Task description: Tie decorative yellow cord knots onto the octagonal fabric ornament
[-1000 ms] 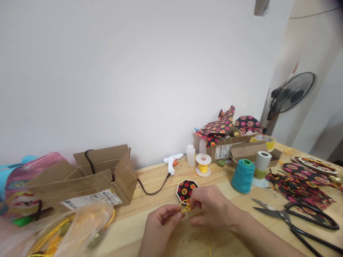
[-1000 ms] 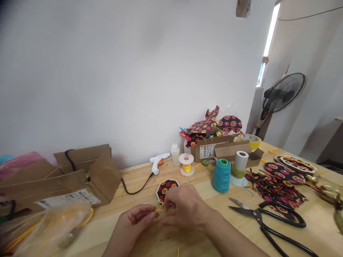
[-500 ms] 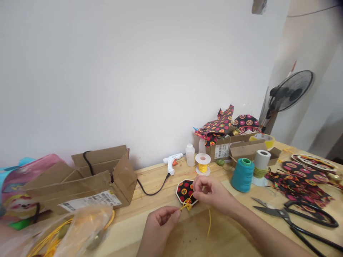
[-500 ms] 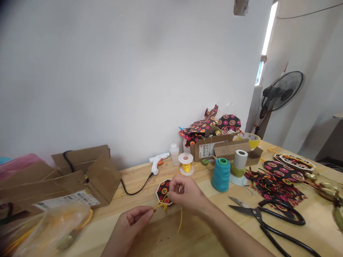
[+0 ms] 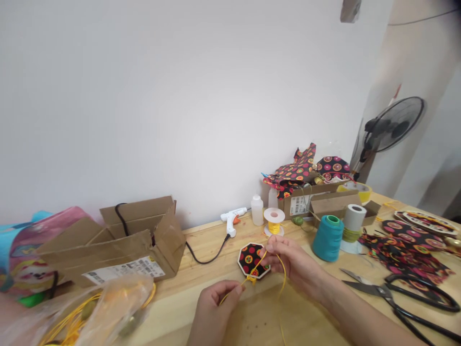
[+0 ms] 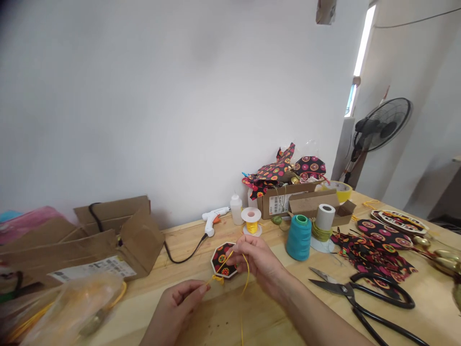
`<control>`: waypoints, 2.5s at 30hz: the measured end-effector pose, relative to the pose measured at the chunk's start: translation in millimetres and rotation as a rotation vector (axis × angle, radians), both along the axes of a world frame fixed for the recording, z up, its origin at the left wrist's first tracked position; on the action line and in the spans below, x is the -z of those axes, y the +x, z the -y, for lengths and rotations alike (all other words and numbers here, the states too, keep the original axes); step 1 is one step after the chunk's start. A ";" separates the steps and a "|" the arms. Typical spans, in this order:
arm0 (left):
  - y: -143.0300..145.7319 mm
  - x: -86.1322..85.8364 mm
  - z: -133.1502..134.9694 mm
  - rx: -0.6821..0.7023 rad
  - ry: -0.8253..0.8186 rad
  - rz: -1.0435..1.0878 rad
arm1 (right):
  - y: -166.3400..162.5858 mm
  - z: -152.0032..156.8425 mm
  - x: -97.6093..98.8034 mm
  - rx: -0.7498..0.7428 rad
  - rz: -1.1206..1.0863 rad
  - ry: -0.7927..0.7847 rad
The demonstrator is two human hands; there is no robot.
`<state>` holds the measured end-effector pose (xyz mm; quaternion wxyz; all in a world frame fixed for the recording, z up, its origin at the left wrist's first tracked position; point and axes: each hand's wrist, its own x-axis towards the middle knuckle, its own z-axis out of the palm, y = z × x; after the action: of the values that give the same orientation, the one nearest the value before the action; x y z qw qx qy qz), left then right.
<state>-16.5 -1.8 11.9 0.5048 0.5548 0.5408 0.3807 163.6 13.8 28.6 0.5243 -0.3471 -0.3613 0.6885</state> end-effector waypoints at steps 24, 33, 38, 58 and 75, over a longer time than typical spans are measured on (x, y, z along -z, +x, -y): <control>3.5 0.4 1.0 -0.009 0.001 0.051 | -12.8 4.9 8.5 -0.221 0.512 0.306; 5.6 4.5 -0.2 0.019 -0.073 0.131 | -15.0 10.9 8.5 -0.055 1.032 0.890; 6.0 2.9 0.6 0.052 -0.055 0.103 | -17.7 9.0 11.5 -0.010 0.847 0.759; 5.3 -0.3 1.2 0.036 0.007 0.001 | -22.1 2.1 14.4 -0.056 0.404 0.224; 6.6 9.6 -4.8 0.061 -0.055 0.154 | -23.2 1.9 12.4 0.038 0.349 0.176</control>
<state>-9.9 3.0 2.3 0.5715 0.5259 0.4933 0.3917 140.4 11.9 16.1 0.4949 -0.4208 -0.4987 0.5739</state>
